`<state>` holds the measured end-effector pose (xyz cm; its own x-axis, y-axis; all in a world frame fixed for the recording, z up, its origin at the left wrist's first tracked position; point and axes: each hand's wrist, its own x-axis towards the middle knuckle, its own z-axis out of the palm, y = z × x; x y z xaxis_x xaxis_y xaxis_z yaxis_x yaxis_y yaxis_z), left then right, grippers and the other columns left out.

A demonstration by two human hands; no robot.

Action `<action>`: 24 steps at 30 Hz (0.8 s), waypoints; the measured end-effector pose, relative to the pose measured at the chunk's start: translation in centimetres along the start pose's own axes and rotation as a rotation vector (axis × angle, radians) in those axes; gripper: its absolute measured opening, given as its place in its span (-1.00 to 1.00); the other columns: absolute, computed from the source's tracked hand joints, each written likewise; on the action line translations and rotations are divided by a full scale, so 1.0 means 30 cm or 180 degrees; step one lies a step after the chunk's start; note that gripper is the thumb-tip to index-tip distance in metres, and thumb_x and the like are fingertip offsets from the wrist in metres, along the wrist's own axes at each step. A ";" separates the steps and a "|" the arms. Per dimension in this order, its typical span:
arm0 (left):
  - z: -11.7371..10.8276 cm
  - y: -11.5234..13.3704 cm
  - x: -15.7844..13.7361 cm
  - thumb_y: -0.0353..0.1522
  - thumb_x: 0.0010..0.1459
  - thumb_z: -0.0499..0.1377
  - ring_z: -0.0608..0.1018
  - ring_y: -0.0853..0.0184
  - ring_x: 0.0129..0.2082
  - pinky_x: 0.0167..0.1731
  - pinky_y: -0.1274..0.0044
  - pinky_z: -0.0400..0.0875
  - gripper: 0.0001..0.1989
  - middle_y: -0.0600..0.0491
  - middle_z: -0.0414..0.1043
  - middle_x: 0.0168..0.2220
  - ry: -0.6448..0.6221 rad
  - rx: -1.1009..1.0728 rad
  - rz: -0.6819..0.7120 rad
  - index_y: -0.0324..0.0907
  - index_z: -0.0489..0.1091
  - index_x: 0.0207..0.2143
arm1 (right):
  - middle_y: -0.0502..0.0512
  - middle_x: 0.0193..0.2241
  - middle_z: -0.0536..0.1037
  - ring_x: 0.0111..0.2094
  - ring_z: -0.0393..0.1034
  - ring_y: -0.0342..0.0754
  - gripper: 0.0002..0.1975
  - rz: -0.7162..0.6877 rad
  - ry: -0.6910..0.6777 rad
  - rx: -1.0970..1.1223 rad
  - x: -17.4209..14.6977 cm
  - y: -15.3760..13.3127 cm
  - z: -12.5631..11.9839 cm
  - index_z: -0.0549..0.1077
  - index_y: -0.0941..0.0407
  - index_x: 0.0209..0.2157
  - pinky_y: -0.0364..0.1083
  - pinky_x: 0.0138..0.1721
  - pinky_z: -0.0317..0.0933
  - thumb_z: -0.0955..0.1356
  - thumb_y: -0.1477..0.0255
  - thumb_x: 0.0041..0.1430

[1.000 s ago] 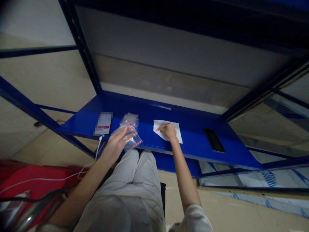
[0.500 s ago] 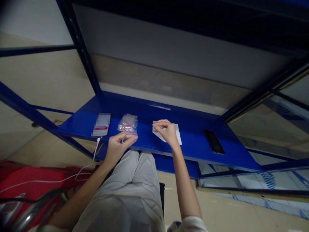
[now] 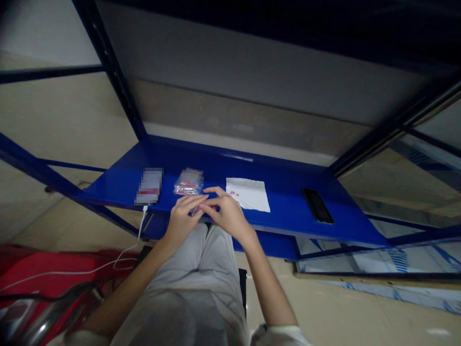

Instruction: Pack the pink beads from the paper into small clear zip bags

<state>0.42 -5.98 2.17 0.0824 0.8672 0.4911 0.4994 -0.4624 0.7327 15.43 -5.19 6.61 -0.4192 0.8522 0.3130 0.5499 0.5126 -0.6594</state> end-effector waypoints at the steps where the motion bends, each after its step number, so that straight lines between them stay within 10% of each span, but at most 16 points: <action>1: -0.003 -0.001 0.004 -0.41 0.04 0.16 0.50 0.26 -0.14 -0.05 0.36 0.30 -0.78 0.02 0.51 -0.18 0.0006 -0.0250 -0.0149 -0.11 0.47 -0.21 | 0.06 -0.10 0.44 -0.21 0.38 -0.06 -0.82 -0.0003 0.0086 0.0257 0.001 0.022 -0.007 0.55 0.02 -0.37 -0.09 -0.27 0.26 0.29 0.36 0.14; 9: -0.057 0.028 0.032 -0.26 -0.05 0.25 0.54 0.16 -0.19 -0.10 0.35 0.37 -0.74 -0.06 0.55 -0.29 0.0067 -0.2785 -0.1789 -0.26 0.51 -0.35 | 0.19 -0.33 0.54 -0.49 0.35 -0.10 -0.67 0.0974 0.2016 0.0275 -0.056 0.371 -0.063 0.53 0.17 -0.39 -0.14 -0.54 0.18 0.28 0.21 0.10; 24: -0.122 0.122 0.061 -0.27 0.24 -0.09 0.48 0.15 -0.07 -0.16 0.23 0.45 -0.70 -0.02 0.41 -0.07 -0.0558 -0.3702 -0.2186 -0.06 0.29 -0.04 | 0.20 -0.39 0.57 -0.43 0.40 -0.02 -0.61 0.1821 0.2304 0.0285 -0.167 0.576 -0.011 0.53 0.23 -0.45 -0.14 -0.45 0.19 0.27 0.18 0.02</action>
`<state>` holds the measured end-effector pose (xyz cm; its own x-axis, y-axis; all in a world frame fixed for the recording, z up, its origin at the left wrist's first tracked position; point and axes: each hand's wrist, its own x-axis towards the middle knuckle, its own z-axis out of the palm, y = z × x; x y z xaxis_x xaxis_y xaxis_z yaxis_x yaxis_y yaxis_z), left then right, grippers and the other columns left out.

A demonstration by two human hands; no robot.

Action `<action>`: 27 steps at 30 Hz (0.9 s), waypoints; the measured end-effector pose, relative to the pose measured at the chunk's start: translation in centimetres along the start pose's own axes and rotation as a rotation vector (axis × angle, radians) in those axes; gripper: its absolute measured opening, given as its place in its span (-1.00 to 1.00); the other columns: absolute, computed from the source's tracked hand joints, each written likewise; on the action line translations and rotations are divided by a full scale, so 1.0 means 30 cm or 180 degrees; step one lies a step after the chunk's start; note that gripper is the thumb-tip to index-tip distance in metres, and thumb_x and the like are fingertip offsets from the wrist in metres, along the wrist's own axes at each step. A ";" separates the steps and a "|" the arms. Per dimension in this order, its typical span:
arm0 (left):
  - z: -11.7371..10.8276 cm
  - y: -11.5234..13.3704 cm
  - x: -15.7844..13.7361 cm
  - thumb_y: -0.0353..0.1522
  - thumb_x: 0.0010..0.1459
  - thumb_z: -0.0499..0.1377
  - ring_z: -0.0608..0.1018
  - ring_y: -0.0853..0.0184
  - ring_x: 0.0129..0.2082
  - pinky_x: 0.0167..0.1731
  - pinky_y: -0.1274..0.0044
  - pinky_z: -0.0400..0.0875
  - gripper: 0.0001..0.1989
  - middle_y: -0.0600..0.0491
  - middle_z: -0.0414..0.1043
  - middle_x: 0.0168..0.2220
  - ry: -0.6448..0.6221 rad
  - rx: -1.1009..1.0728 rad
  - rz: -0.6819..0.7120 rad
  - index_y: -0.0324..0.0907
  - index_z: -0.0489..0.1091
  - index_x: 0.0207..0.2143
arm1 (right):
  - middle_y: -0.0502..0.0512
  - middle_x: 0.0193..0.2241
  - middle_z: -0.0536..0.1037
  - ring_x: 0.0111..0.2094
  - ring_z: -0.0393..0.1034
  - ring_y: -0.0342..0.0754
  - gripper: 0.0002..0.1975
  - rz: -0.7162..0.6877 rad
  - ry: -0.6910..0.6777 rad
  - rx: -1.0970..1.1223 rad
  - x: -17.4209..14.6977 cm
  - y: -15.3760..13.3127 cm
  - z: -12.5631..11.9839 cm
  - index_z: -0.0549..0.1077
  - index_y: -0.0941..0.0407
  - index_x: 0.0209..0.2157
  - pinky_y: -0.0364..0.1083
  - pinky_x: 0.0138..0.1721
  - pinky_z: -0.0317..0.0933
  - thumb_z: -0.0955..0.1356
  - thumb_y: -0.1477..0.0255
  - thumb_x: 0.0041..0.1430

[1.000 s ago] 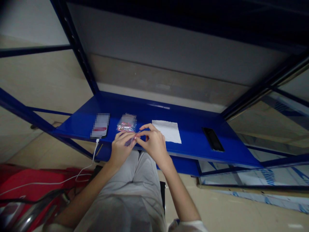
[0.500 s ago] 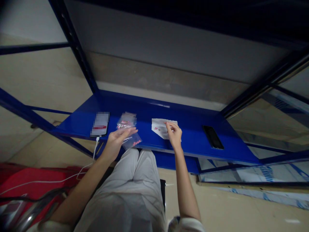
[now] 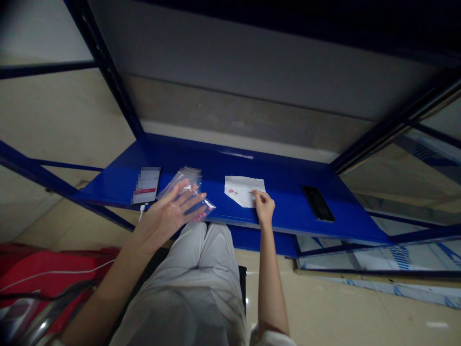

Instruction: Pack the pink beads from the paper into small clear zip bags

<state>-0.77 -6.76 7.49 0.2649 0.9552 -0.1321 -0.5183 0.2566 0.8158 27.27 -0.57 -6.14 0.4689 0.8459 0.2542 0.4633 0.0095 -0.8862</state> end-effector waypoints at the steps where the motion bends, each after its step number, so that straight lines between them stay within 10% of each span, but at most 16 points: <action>1: 0.004 0.002 -0.003 -0.28 0.24 -0.08 0.47 0.14 -0.07 -0.16 0.23 0.45 -0.71 -0.02 0.42 -0.08 0.0035 -0.0041 -0.0035 -0.07 0.30 -0.05 | 0.20 -0.40 0.57 -0.44 0.40 -0.03 -0.62 0.0002 -0.0004 0.0003 0.000 -0.003 0.000 0.53 0.23 -0.46 -0.15 -0.45 0.19 0.28 0.19 0.02; 13: 0.040 0.054 -0.027 -0.43 0.14 0.05 0.46 0.16 -0.07 -0.09 0.17 0.35 -0.79 -0.03 0.37 -0.04 -0.0226 -0.1020 -0.1078 -0.15 0.38 -0.17 | 0.13 -0.53 0.55 -0.56 0.31 -0.11 -0.60 -0.0047 -0.0018 0.0028 0.005 -0.002 0.002 0.55 0.23 -0.46 -0.16 -0.49 0.14 0.29 0.17 0.01; 27: 0.025 0.009 -0.021 -0.41 0.12 0.09 0.40 0.11 0.00 -0.12 0.23 0.38 -0.79 -0.10 0.29 0.06 -0.0227 -0.0728 -0.1099 -0.21 0.41 -0.18 | 0.18 -0.44 0.58 -0.58 0.33 -0.11 -0.60 -0.0025 -0.0055 -0.0027 -0.007 -0.019 -0.003 0.56 0.23 -0.43 -0.14 -0.49 0.17 0.29 0.17 0.00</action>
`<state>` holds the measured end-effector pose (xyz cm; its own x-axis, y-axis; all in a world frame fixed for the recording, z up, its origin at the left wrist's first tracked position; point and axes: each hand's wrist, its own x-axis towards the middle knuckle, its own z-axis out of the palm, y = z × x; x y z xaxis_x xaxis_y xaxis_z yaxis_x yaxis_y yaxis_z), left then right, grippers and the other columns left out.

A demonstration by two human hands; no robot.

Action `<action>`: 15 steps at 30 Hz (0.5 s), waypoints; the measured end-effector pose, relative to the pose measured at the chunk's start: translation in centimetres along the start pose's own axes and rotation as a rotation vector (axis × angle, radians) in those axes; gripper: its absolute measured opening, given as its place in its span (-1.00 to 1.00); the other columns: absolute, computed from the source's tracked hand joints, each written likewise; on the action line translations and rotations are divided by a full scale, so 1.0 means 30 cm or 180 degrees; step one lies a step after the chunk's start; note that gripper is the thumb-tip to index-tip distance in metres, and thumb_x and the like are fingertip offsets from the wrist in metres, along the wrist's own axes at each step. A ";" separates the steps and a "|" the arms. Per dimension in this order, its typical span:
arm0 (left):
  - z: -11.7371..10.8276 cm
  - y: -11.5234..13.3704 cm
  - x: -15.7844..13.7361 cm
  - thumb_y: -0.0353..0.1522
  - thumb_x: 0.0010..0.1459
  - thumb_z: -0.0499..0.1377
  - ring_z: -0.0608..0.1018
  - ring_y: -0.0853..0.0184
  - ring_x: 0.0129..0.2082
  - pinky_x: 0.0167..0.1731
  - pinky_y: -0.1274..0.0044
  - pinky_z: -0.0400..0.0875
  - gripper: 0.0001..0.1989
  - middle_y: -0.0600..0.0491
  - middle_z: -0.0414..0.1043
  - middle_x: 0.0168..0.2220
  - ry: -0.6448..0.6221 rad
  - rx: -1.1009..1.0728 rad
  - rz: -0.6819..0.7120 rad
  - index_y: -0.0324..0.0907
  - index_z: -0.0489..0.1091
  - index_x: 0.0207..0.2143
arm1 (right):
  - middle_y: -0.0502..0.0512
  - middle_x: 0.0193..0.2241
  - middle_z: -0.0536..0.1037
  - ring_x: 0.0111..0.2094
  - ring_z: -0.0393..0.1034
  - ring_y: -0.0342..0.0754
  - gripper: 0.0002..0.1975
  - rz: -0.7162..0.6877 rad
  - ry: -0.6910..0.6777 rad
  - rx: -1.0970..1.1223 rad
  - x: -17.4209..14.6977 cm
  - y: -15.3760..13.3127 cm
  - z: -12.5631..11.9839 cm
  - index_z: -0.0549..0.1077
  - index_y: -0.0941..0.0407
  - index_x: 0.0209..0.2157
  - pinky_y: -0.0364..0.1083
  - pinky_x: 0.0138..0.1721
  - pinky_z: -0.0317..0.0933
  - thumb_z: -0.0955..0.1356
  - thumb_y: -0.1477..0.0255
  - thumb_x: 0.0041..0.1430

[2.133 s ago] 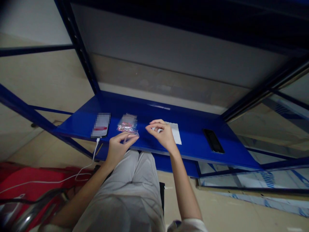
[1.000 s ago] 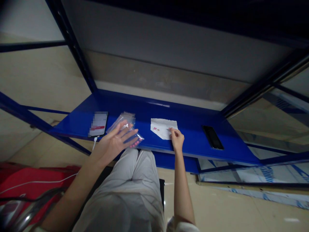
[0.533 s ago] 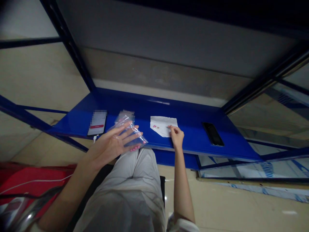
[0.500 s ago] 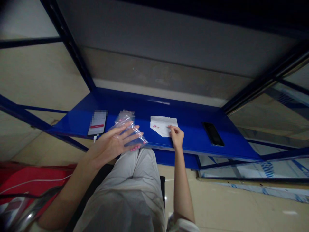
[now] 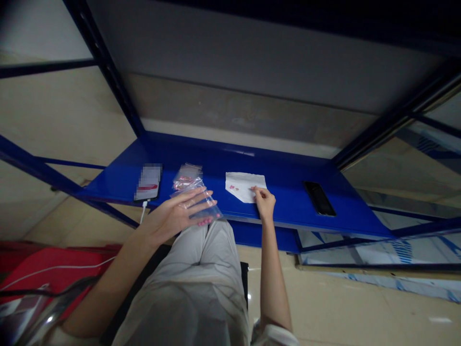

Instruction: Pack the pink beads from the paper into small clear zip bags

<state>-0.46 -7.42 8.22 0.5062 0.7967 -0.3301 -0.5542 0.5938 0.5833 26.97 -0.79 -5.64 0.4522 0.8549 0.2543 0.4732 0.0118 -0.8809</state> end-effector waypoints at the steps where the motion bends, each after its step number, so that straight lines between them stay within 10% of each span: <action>1: 0.000 0.000 -0.001 -0.40 0.12 0.09 0.40 0.11 0.00 -0.12 0.24 0.39 -0.79 -0.10 0.28 0.06 -0.0007 0.0001 -0.0008 -0.21 0.41 -0.18 | 0.18 -0.42 0.58 -0.57 0.33 -0.11 -0.60 0.0002 -0.0002 0.0005 -0.001 -0.002 -0.001 0.56 0.23 -0.43 -0.14 -0.48 0.18 0.29 0.17 0.00; 15: -0.010 0.005 -0.017 -0.40 0.12 0.11 0.37 0.07 0.03 -0.05 0.15 0.32 -0.80 -0.09 0.30 0.06 -0.0027 0.0088 0.0120 -0.21 0.42 -0.19 | 0.19 -0.42 0.58 -0.45 0.40 -0.02 -0.62 -0.0022 -0.0056 0.0014 0.003 0.019 0.003 0.55 0.22 -0.45 -0.13 -0.41 0.19 0.29 0.18 0.00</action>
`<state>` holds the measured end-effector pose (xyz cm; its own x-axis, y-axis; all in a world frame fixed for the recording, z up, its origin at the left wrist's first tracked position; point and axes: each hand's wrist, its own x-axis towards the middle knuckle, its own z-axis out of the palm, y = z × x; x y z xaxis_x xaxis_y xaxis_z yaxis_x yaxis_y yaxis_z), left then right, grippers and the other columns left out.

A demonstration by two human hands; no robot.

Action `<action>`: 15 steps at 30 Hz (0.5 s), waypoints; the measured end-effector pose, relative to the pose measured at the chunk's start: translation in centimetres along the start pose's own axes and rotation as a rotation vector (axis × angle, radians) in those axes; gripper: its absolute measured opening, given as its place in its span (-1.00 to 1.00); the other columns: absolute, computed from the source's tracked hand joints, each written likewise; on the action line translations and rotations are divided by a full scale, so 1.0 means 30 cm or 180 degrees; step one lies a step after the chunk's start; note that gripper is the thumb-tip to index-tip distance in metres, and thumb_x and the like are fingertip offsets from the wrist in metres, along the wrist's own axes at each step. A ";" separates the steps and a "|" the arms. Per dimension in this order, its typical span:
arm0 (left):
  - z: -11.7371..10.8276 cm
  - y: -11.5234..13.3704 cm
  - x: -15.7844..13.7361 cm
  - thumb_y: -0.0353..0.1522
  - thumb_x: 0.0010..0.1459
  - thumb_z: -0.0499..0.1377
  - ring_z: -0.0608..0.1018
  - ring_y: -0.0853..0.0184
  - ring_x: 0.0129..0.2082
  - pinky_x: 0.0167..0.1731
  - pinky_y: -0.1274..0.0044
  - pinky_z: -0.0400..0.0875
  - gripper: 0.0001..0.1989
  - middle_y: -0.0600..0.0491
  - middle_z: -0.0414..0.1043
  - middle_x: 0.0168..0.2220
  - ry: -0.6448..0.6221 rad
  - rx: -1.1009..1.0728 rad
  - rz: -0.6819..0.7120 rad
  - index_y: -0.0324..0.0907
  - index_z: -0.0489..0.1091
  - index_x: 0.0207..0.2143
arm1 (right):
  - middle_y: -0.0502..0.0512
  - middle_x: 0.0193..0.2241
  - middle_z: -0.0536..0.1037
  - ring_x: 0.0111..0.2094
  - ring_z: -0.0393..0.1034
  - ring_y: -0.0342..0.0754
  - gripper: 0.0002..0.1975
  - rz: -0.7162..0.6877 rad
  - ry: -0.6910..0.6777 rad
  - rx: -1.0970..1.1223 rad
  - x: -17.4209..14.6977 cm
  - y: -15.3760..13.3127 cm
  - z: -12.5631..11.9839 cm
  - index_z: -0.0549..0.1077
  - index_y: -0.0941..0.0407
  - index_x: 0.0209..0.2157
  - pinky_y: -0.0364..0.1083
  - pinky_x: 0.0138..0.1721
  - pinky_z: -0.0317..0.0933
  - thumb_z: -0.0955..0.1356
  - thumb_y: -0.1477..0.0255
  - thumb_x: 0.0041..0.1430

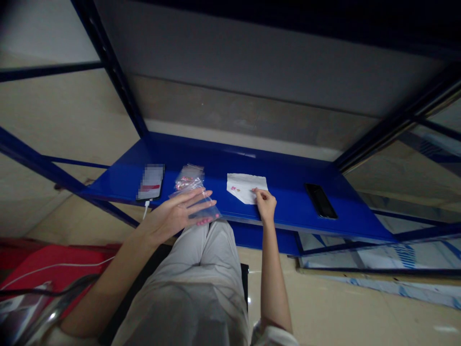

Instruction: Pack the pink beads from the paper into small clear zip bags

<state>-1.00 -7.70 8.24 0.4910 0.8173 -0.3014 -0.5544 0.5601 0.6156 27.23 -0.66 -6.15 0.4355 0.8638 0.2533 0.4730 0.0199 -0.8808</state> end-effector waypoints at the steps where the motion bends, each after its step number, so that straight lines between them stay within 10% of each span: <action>1: -0.002 -0.004 0.002 -0.40 0.11 0.12 0.39 0.08 0.02 -0.05 0.16 0.32 -0.80 -0.09 0.31 0.05 0.0025 0.0014 0.0029 -0.21 0.43 -0.20 | 0.18 -0.42 0.58 -0.45 0.40 -0.03 -0.62 -0.0008 -0.0006 -0.0018 0.000 0.000 0.000 0.55 0.22 -0.45 -0.13 -0.42 0.19 0.29 0.18 0.00; 11: -0.075 -0.048 0.045 -0.32 -0.18 0.33 0.55 0.26 -0.33 -0.24 0.47 0.41 -0.75 0.00 0.54 -0.39 0.1301 0.1511 0.1575 -0.27 0.52 -0.40 | 0.07 -0.62 0.51 -0.65 0.23 -0.15 -0.55 -0.0043 -0.0171 -0.0547 0.031 0.021 0.002 0.56 0.19 -0.33 -0.19 -0.61 0.08 0.34 0.11 -0.09; 15: -0.093 -0.037 0.048 -0.34 -0.22 0.34 0.54 0.28 -0.33 -0.22 0.52 0.39 -0.81 0.05 0.54 -0.44 0.1534 0.2171 0.2088 -0.23 0.53 -0.47 | 0.11 -0.34 0.57 -0.54 0.33 -0.13 -0.65 -0.0527 -0.0655 -0.0780 0.047 -0.037 0.010 0.56 0.10 -0.30 -0.16 -0.52 0.18 0.33 0.17 -0.03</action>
<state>-1.55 -6.75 5.09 -0.1684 0.9830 0.0731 -0.0467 -0.0821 0.9955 27.09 0.70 -4.94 0.1859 0.9428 0.2768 0.7047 0.0684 -0.7062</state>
